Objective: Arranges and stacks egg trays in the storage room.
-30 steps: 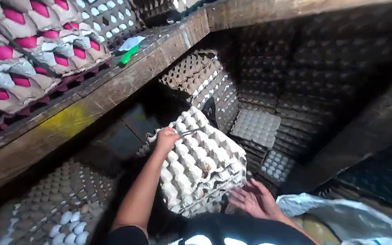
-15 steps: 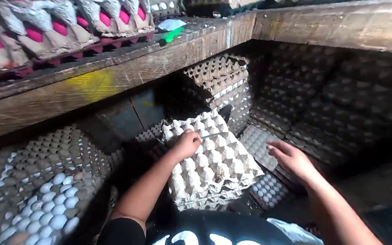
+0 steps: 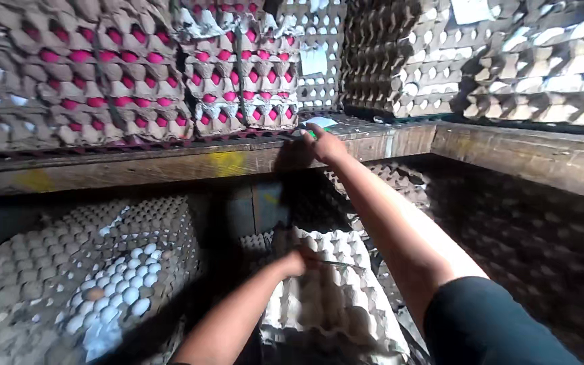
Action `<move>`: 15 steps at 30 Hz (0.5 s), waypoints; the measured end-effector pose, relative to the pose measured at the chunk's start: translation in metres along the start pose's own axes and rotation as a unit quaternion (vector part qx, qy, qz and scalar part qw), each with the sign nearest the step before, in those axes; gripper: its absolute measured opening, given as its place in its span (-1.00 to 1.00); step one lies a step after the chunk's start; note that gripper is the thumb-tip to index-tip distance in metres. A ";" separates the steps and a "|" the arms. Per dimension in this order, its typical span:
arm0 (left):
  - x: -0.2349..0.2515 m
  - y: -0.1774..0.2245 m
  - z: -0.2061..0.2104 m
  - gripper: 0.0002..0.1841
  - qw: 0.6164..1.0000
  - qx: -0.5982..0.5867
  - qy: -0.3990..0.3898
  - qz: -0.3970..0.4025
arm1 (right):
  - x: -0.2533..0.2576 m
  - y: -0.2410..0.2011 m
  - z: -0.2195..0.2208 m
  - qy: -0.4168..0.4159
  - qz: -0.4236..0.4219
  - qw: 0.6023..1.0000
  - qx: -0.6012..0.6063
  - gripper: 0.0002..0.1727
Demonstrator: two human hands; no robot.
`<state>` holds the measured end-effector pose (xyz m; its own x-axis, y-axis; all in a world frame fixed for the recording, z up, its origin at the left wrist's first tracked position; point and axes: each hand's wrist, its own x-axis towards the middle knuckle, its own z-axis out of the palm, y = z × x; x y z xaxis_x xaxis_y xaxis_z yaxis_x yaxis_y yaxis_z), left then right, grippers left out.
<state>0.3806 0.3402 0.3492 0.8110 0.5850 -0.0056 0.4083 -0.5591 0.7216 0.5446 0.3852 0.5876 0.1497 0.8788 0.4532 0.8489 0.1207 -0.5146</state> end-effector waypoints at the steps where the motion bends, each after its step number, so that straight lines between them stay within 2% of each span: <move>1: 0.000 -0.001 0.000 -0.70 1.000 0.012 -0.001 0.012 | 0.007 -0.002 0.002 -0.013 0.005 1.000 -0.010 -0.33; 3: 0.003 -0.002 0.002 -0.69 1.000 0.022 0.000 0.018 | 0.017 0.003 0.009 -0.007 0.021 0.999 0.039 -0.42; 6: 0.005 0.004 0.009 -0.69 1.000 0.022 0.012 -0.007 | 0.010 0.014 0.012 0.062 0.084 0.970 0.221 -0.58; 8: 0.007 0.010 0.012 -0.70 0.998 0.017 0.018 -0.052 | -0.014 0.023 0.008 0.102 0.107 0.916 0.372 -0.61; 11: 0.009 0.014 0.010 -0.72 0.998 -0.025 0.011 -0.063 | -0.084 0.056 -0.001 0.112 0.094 0.795 0.588 -0.45; 13: 0.008 0.016 0.009 -0.74 0.995 -0.068 0.022 -0.067 | -0.138 0.092 0.003 0.097 0.100 0.733 0.665 -0.55; 15: 0.006 0.018 0.010 -0.73 0.990 -0.100 0.037 -0.087 | -0.190 0.126 0.012 0.065 0.144 0.708 0.688 -0.69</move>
<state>0.3972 0.3281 0.3553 0.6997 0.7080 -0.0961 0.4416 -0.3229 0.8371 0.6167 0.2389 0.4277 0.3378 0.9191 0.2030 -0.5109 0.3602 -0.7805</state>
